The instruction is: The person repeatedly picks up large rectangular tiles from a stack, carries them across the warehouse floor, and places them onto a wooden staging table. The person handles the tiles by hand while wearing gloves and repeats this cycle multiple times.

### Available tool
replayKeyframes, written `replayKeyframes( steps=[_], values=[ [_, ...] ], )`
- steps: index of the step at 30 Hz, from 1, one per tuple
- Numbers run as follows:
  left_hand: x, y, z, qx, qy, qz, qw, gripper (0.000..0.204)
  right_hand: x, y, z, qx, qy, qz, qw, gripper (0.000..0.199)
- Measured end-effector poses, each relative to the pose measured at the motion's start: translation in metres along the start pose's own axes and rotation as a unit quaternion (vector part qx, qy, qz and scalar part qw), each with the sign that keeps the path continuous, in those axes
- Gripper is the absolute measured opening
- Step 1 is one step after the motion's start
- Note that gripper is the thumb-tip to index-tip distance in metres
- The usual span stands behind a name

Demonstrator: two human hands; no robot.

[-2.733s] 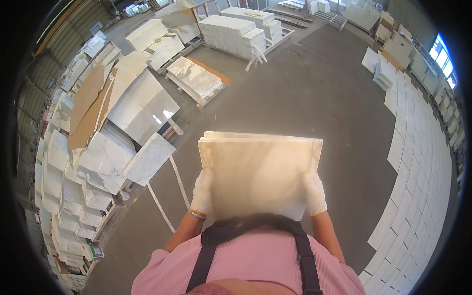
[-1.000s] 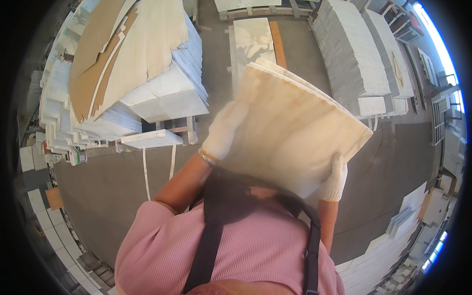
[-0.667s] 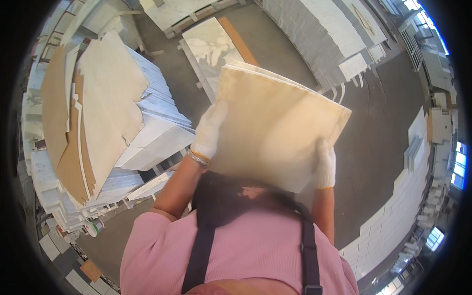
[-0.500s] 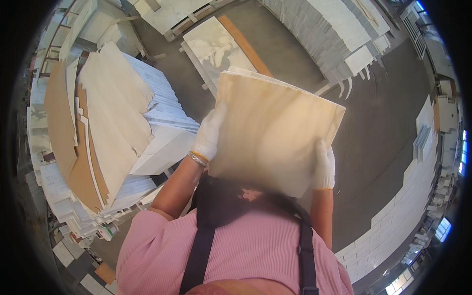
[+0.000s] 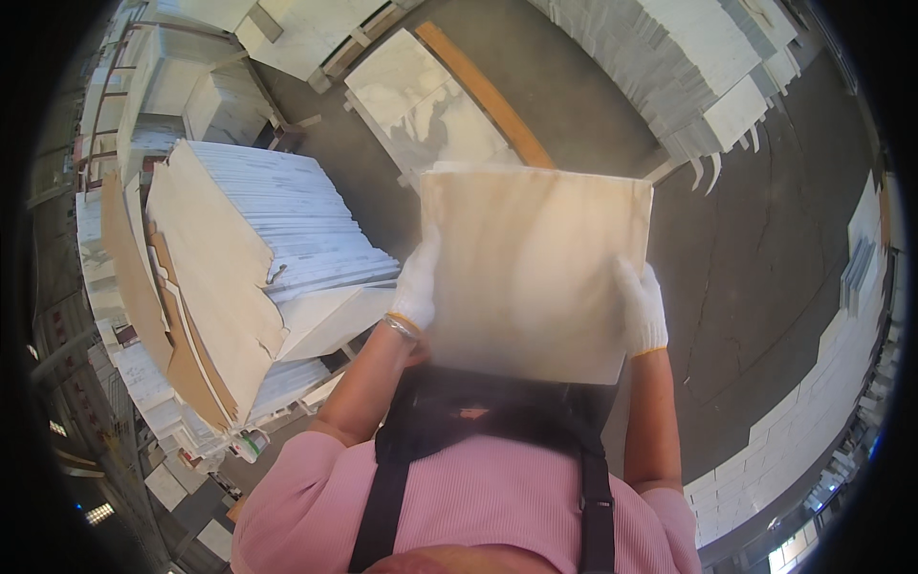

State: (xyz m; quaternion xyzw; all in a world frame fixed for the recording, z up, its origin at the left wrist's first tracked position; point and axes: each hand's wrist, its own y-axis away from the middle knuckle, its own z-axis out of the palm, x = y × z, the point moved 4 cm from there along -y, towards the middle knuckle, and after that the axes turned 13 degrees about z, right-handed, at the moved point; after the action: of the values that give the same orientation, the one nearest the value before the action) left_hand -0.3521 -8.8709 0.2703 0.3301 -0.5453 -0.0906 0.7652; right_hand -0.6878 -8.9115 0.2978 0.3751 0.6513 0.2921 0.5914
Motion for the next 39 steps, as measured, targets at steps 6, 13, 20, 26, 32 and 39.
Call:
replayKeyframes(
  steps=[6, 13, 20, 26, 32, 39],
  values=[
    [-0.029, -0.098, -0.041, -0.039, -0.017, 0.042, 0.998, 0.066, -0.016, -0.096, 0.070, -0.038, 0.032, 0.020, 0.999, 0.061],
    [-0.065, -0.233, -0.132, -0.039, -0.224, 0.039, 0.973, 0.051, 0.000, -0.250, 0.171, -0.185, -0.010, -0.052, 0.981, 0.076],
    [-0.130, -0.315, -0.193, -0.024, -0.393, 0.083, 0.916, 0.049, 0.045, -0.392, 0.215, -0.172, 0.221, -0.079, 0.957, 0.073],
    [-0.188, -0.343, -0.203, -0.046, -0.136, 0.216, 0.966, 0.033, 0.065, -0.430, 0.219, -0.192, 0.325, -0.175, 0.909, 0.045],
    [-0.194, -0.312, -0.202, -0.021, -0.225, 0.299, 0.927, 0.035, 0.082, -0.414, 0.204, -0.234, 0.213, -0.201, 0.927, 0.039],
    [-0.189, -0.283, -0.189, -0.010, -0.252, 0.329, 0.910, 0.034, 0.109, -0.403, 0.213, -0.085, -0.089, 0.278, 0.953, 0.053]
  ],
)
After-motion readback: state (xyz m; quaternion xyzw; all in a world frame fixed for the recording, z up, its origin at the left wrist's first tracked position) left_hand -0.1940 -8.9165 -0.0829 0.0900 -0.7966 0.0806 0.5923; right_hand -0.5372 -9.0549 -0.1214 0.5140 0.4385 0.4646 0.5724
